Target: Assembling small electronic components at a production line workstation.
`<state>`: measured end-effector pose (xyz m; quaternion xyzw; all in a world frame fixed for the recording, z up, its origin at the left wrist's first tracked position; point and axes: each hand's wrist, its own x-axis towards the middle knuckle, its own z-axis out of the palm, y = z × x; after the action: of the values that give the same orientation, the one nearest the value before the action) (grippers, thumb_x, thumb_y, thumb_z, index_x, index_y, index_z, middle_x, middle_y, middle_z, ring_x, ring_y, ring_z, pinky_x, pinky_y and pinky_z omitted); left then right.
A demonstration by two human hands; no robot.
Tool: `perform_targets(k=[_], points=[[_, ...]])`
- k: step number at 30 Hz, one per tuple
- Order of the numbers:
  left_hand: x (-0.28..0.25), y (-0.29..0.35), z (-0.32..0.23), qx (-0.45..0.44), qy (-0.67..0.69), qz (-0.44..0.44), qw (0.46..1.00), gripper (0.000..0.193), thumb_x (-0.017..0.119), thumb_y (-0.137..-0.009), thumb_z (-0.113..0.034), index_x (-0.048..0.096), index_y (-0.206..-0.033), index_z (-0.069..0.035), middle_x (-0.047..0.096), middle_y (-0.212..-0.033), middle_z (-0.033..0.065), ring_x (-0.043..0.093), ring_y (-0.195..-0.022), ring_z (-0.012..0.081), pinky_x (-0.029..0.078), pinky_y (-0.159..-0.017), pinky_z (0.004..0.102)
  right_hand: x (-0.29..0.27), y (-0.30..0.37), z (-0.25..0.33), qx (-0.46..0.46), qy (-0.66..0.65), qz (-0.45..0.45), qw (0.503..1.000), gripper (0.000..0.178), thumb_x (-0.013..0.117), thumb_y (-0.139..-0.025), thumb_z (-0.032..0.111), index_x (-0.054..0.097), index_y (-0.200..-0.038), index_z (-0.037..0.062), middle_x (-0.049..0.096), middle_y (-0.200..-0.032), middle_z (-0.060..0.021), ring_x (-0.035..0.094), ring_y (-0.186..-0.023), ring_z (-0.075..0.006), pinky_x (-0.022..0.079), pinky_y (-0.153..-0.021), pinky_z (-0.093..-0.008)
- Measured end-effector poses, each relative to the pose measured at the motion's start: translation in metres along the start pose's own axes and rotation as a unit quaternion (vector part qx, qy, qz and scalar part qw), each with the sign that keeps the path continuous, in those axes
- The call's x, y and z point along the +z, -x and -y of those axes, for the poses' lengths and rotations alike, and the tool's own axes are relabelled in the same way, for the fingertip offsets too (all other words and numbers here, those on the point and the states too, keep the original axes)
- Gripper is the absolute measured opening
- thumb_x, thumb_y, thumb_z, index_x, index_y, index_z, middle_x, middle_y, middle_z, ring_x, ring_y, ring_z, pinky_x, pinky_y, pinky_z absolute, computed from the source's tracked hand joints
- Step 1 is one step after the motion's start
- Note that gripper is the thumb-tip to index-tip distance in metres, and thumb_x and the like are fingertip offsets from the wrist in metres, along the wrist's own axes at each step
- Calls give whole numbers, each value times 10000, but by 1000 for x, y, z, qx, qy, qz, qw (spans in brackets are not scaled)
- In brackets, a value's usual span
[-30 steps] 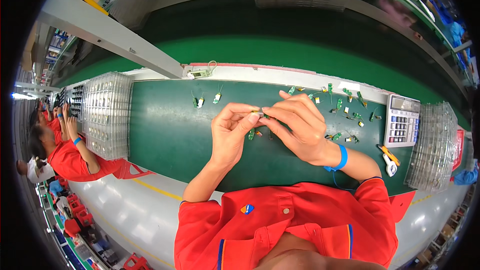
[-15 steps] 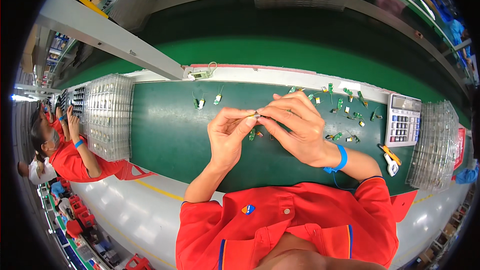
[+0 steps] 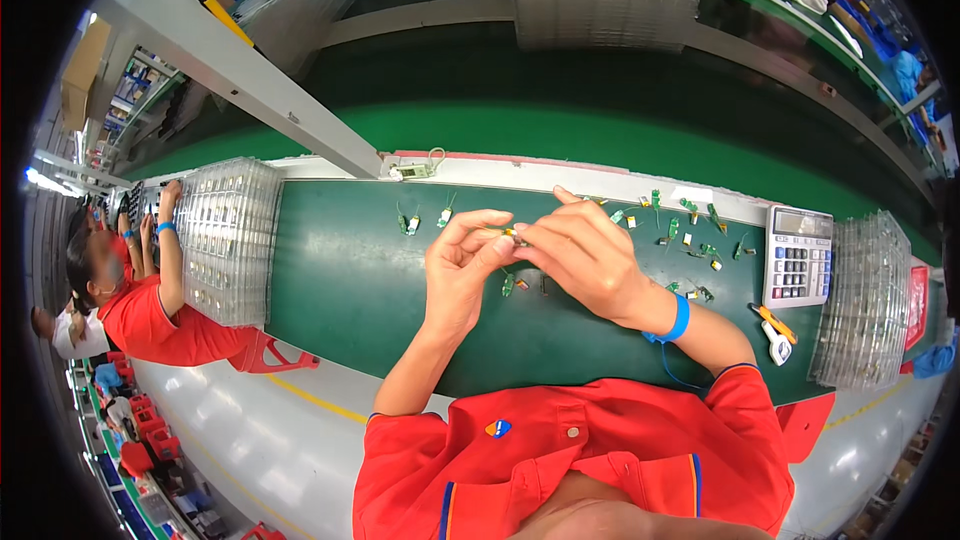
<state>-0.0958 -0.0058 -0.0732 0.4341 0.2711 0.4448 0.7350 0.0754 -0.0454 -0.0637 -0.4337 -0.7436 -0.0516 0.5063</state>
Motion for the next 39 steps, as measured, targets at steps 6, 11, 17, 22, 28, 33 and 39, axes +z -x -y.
perform_targets(k=[6,11,17,22,28,33,39], points=[[-10,-1,-5,106,-145,54,982,192,622,-836,64,588,-1025,52,659,-910,140,665,-832,203,565,-749,312,-6,-4,5,34,-68,18,997,303,779,-655,13,682,-941,15,651,-823,-79,612,-758,-220,545,-831,-408],[-15,0,-11,100,-150,73,981,150,635,-809,99,617,-955,67,655,-884,146,666,-806,219,580,-692,320,-11,-7,10,105,-152,51,981,254,748,-686,-24,685,-929,13,661,-819,-88,617,-762,-226,539,-837,-376],[-11,-1,-21,245,-396,59,883,254,710,-709,103,671,-945,20,653,-827,99,645,-725,168,536,-629,269,-14,1,1,303,-300,107,898,205,696,-776,-29,661,-975,-1,632,-899,-80,603,-829,-154,533,-813,-290],[-5,-2,-23,380,-514,36,768,234,730,-645,93,689,-851,-10,633,-759,54,609,-675,193,475,-570,291,-12,-4,7,381,-392,96,832,193,652,-846,10,631,-1037,-15,615,-945,-61,595,-868,-132,531,-799,-275],[-4,-1,-18,384,-515,50,765,219,729,-643,85,672,-831,-13,618,-759,66,594,-676,211,474,-577,309,-12,-1,0,453,-383,209,778,167,647,-872,106,631,-1001,0,636,-950,-60,612,-855,-124,536,-739,-285],[-5,-4,-21,375,-548,77,744,205,726,-655,64,640,-826,-8,601,-759,73,580,-712,234,472,-615,329,-5,2,8,295,-213,165,917,88,614,-857,27,596,-937,-3,610,-885,-101,606,-819,-224,501,-714,-317],[-5,-15,-35,378,-559,109,730,183,707,-672,62,618,-815,-8,592,-759,84,580,-737,255,479,-650,340,-7,6,7,243,-154,164,944,61,598,-840,3,568,-893,13,570,-835,-119,557,-802,-290,453,-695,-349]])
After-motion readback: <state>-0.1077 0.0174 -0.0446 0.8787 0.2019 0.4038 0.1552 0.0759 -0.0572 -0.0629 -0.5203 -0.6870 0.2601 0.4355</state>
